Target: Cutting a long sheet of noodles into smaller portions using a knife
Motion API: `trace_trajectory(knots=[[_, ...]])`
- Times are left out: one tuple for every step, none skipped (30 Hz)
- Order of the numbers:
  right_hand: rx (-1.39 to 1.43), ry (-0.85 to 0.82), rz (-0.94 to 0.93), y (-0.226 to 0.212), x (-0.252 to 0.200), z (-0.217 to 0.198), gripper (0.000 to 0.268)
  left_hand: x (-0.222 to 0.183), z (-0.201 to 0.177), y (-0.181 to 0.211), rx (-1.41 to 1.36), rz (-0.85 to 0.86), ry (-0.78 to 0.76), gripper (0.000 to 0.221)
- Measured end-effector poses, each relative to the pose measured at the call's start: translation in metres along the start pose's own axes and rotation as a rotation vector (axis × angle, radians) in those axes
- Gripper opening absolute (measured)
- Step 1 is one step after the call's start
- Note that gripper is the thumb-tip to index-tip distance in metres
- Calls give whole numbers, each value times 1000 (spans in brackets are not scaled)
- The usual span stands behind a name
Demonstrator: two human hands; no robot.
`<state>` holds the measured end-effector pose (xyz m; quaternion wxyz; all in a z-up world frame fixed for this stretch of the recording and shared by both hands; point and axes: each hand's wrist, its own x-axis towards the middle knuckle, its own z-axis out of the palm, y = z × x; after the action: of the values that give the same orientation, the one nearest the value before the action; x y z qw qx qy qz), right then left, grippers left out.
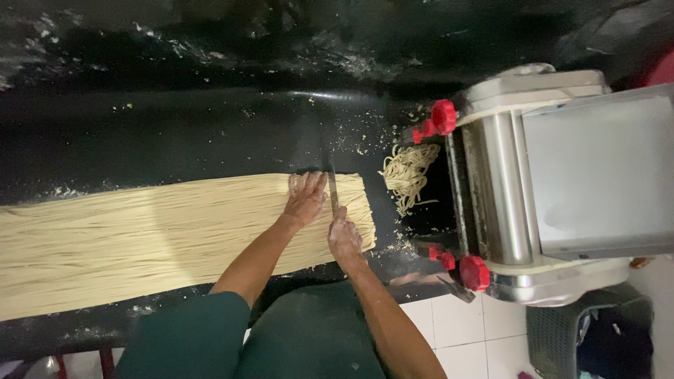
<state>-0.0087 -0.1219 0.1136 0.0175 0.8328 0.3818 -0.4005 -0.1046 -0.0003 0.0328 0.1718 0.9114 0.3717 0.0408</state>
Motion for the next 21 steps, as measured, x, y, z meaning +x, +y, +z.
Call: trace_trajectory(knots=[[-3, -7, 0, -2, -1, 0, 53, -2, -2, 0, -2, -6, -4, 60], [14, 0, -10, -3, -1, -1, 49, -3, -5, 1, 10, 6, 19, 61], [30, 7, -19, -5, 0, -1, 46, -3, -6, 2, 22, 18, 43, 61], [27, -4, -17, 0, 7, 4, 46, -2, -5, 1, 18, 11, 35, 61], [29, -6, -2, 4, 15, 11, 47, -1, -3, 1, -9, 16, 40, 60], [32, -12, 11, 8, 21, 18, 49, -3, -1, -1, -35, 18, 43, 58], [29, -26, 12, 4, 14, 13, 49, -6, -2, 1, -37, 8, 32, 58], [64, -13, 0, -3, 10, 6, 45, -5, -3, 2, -44, 6, 47, 58], [99, -1, -13, -9, 5, -2, 42, -4, -5, 4, -50, 3, 61, 58], [98, -9, -13, -9, 5, -1, 42, -3, -7, 3, -50, -3, 56, 58], [106, -5, -11, -9, 5, -1, 43, -4, -10, 3, -43, 6, 67, 59], [113, 4, -11, -9, 6, -2, 45, -2, -13, 4, -35, 17, 83, 59], [112, 0, -14, -6, 12, 7, 45, -2, -13, 3, -34, 12, 82, 59], [104, 6, -1, -3, 20, 15, 44, -1, -13, 3, -35, 19, 92, 60], [96, 12, 12, 1, 27, 23, 43, -1, -13, 4, -36, 26, 102, 60], [98, 17, 6, -1, 27, 21, 43, 0, -11, 2, -31, 28, 108, 60], [113, 24, -7, -3, 25, 18, 41, -1, -10, 1, -34, 22, 69, 63], [129, 36, -17, -3, 23, 15, 40, 0, -10, 2, -37, 22, 32, 67], [134, 47, -19, 0, 24, 23, 40, -2, -7, 2, -33, 29, 40, 67], [95, 41, 6, 2, 28, 26, 40, 2, -5, 1, -59, -15, -73, 65], [56, 35, 32, 3, 33, 30, 41, 5, -3, 0, -84, -59, -186, 63]])
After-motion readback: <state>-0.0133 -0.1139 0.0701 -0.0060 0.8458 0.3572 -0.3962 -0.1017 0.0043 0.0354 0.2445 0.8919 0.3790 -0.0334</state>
